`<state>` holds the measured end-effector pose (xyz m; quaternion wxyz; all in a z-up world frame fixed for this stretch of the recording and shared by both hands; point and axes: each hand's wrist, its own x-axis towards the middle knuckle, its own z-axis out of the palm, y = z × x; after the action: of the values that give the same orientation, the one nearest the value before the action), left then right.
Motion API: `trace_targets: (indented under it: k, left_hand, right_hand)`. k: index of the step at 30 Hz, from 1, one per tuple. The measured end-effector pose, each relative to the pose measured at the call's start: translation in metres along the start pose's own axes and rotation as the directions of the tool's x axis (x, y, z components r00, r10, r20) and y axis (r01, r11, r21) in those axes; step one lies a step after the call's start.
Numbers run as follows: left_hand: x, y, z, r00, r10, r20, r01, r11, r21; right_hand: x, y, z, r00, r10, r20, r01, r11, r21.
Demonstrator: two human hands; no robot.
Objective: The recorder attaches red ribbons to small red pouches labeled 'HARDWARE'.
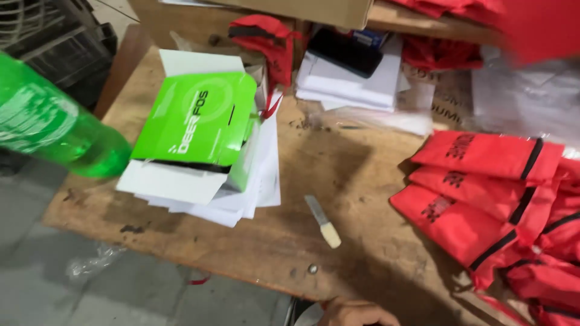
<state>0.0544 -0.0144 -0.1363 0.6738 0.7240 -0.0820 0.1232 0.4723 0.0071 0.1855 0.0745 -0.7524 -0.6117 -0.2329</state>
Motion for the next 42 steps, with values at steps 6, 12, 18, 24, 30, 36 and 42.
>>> trace_targets:
  k: [6, 12, 18, 24, 30, 36, 42]
  left_hand:
    - [0.028, 0.086, -0.005, 0.989, -0.144, 0.029, 0.147, 0.971, -0.188]
    - [0.046, 0.112, -0.022, 0.991, 0.029, -0.134, 0.018, 0.942, 0.336]
    - [0.052, 0.1, -0.069, 0.98, 0.153, -0.128, 0.037, 0.491, 0.87]
    - [0.036, 0.108, -0.092, 0.979, 0.074, -0.192, 0.138, 0.457, 0.879]
    - [0.028, 0.108, -0.098, 0.943, 0.068, -0.325, 0.276, 0.383, 0.881]
    - [0.028, 0.114, -0.065, 0.841, 0.141, -0.523, 0.293, 0.693, 0.658]
    - [0.042, 0.122, -0.011, 0.71, -0.519, -0.476, 0.276, 0.827, -0.49]
  right_hand:
    - [-0.038, -0.056, 0.01, 0.983, 0.095, -0.155, -0.087, 0.994, 0.059]
    - [-0.113, -0.162, 0.035, 0.996, -0.08, 0.031, 0.08, 0.997, -0.013]
    - [-0.182, -0.194, 0.042, 0.977, -0.158, 0.143, 0.136, 0.979, 0.153]
    - [-0.205, -0.212, 0.06, 0.974, -0.176, 0.142, 0.155, 0.977, 0.148]
    - [-0.2, -0.216, 0.068, 0.978, -0.187, 0.096, 0.167, 0.968, 0.186]
    - [-0.198, -0.226, 0.046, 0.999, 0.008, 0.04, -0.021, 0.935, 0.354]
    - [-0.262, -0.258, 0.036, 0.796, 0.402, 0.453, -0.46, -0.086, 0.884]
